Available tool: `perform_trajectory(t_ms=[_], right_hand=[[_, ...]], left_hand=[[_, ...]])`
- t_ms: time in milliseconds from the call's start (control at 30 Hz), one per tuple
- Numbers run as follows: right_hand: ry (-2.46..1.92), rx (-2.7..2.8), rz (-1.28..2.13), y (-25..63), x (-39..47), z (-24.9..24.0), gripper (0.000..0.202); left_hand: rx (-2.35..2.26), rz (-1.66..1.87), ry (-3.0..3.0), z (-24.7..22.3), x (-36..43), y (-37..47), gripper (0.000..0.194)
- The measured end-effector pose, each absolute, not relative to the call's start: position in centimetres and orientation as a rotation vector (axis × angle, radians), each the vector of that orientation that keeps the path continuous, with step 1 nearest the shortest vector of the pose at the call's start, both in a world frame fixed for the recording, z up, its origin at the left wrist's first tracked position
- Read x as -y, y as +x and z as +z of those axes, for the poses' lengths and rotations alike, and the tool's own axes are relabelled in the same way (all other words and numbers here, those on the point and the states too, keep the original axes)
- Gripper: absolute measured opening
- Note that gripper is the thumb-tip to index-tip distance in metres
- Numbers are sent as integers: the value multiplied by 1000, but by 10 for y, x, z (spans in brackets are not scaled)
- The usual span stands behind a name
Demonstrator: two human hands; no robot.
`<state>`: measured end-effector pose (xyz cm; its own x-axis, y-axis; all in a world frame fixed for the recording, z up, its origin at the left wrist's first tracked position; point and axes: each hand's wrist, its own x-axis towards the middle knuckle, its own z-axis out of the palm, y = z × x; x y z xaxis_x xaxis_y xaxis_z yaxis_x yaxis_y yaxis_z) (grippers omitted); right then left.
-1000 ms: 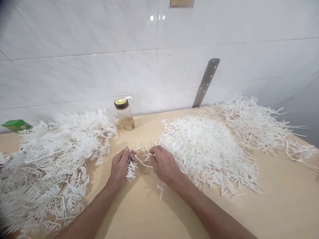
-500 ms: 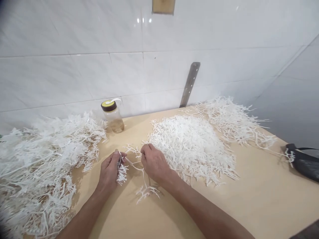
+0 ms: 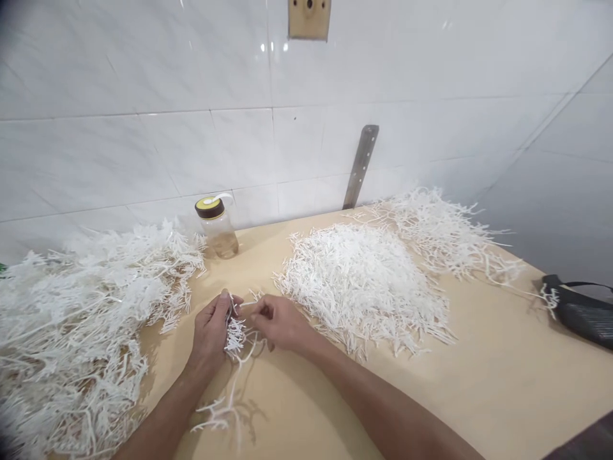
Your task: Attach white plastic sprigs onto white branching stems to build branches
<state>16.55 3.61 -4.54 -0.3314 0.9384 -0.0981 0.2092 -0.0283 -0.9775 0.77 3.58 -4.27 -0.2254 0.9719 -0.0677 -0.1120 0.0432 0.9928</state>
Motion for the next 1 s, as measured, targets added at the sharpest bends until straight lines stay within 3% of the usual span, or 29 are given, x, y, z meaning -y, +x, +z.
perform_trajectory(t_ms=[67, 200, 267, 433, 600, 767, 1000], right_hand=[[-1294, 1431, 1284, 176, -48, -45, 12], [-1301, 1428, 568, 191, -59, -44, 20], [-1211, 1503, 384, 191, -56, -42, 26], [-1070, 1593, 381, 180, -39, -35, 27], [-1232, 1573, 508, 179, -36, -39, 16], [-1406, 1817, 438, 173, -34, -50, 13], [-1209, 1888, 669, 160, -24, -45, 16]], left_hand=[[-1317, 1385, 983, -43, -36, 8, 49], [-1327, 1380, 1009, -41, -36, 9, 52], [-1330, 1366, 1000, -39, -36, 9, 53], [-1225, 1333, 870, -35, -36, 9, 47], [-921, 1301, 650, -31, -37, 9, 32], [-847, 1332, 498, -30, -42, 3, 35], [-789, 1369, 451, -31, -42, 2, 35]])
